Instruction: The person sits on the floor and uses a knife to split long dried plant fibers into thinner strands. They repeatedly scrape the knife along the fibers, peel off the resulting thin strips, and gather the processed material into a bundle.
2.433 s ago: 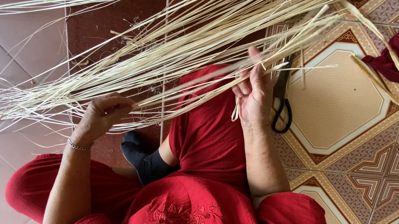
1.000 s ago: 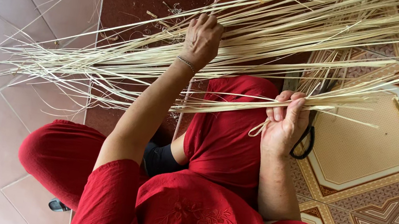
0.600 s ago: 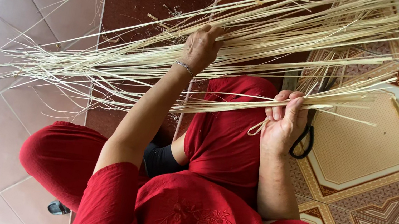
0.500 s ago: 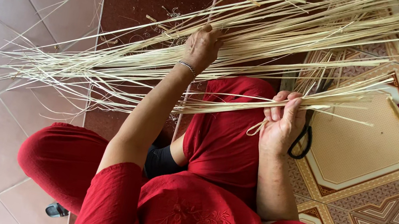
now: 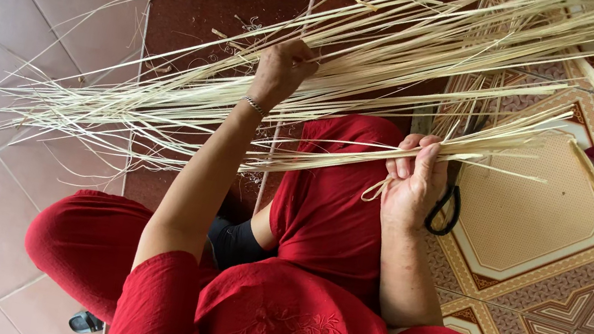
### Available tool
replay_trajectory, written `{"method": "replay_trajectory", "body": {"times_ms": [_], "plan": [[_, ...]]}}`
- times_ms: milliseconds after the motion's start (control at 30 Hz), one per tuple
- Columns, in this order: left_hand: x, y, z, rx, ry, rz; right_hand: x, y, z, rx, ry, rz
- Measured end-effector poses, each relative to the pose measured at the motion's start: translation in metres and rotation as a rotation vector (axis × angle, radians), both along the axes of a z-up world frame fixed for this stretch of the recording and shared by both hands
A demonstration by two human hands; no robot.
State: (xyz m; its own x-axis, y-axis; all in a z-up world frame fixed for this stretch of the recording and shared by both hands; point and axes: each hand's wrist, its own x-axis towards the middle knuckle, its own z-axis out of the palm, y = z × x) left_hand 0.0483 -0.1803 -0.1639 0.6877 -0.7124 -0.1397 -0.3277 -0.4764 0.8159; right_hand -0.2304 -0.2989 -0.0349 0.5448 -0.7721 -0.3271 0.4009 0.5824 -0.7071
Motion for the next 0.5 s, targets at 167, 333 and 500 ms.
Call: {"method": "replay_trajectory", "body": {"times_ms": [167,333,500], "plan": [[-0.008,0.004,0.02,0.04,0.003,-0.086,-0.001,0.001,0.001,-0.003,0.007,0.002],[-0.015,0.003,0.032,-0.02,-0.094,-0.109,-0.002,0.0,-0.001,0.007,-0.006,0.005],[-0.015,0.007,0.047,-0.175,-0.243,-0.026,0.0,0.0,-0.001,-0.003,-0.014,-0.003]]}}
